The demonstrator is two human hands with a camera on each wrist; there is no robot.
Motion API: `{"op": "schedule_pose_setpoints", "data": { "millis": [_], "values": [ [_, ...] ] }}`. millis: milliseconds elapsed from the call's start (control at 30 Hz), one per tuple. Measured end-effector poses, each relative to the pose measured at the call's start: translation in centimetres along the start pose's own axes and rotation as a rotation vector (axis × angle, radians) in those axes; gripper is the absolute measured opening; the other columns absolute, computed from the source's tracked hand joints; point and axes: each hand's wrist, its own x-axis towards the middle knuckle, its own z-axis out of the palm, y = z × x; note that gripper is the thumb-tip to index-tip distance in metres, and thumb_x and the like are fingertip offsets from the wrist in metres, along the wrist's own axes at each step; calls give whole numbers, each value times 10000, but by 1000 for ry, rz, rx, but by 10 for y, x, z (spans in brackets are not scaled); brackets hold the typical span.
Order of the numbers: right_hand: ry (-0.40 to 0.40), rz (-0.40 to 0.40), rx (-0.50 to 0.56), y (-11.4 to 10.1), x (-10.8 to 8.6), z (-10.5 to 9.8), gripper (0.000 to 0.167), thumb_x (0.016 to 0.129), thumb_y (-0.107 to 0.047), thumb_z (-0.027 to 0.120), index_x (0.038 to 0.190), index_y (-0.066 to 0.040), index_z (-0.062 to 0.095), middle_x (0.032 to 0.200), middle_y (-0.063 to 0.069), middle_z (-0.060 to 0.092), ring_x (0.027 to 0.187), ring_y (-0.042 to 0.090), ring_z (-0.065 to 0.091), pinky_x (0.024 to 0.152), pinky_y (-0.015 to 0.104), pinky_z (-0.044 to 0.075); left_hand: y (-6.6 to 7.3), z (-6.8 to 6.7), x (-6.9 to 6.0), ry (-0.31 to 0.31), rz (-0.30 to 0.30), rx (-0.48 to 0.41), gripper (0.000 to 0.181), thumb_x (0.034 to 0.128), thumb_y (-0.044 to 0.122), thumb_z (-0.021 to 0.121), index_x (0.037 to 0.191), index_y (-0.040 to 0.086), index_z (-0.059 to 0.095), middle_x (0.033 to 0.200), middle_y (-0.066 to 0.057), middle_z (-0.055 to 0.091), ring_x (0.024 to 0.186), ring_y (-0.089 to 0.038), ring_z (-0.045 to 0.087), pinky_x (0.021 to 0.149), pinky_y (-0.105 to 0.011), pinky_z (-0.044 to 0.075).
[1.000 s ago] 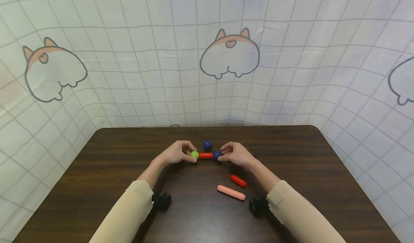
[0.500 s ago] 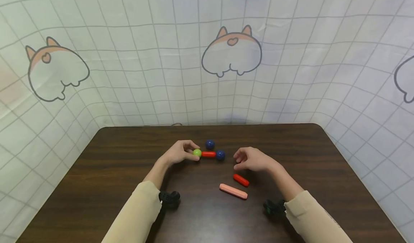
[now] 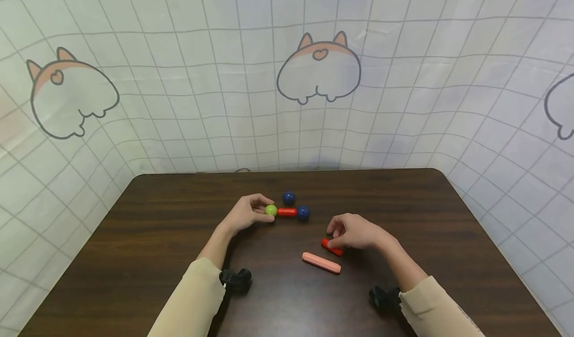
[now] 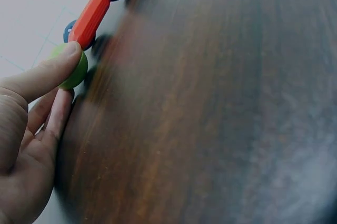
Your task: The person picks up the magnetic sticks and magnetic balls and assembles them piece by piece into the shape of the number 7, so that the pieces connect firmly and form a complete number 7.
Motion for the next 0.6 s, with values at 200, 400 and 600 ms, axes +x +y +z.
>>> {"op": "schedule_pose_setpoints", "data": {
  "millis": [200,400,600],
  "values": [
    [-8,-30,-24,-1,0,2,324,901,-193,806,1112,0,653,883,29,604,778,202,569,677,297,469,0,2,-2,22,4,-9,358,815,60,883,1143,75,740,1056,-43,712,938,-202,661,833,-346,556],
    [-24,-63,-63,4,0,3,330,881,-196,824,1098,-10,660,840,3,609,731,164,567,654,276,464,-1,2,-1,4,18,16,366,822,84,885,1153,71,731,1060,-53,703,945,-205,652,837,-351,553],
    [-13,-51,-67,4,2,3,288,873,-187,829,1061,-31,678,826,-4,614,723,160,566,648,278,462,-1,-2,-2,-18,33,41,396,847,124,872,1206,63,718,1115,-35,695,998,-214,642,897,-370,541]
  ]
}}
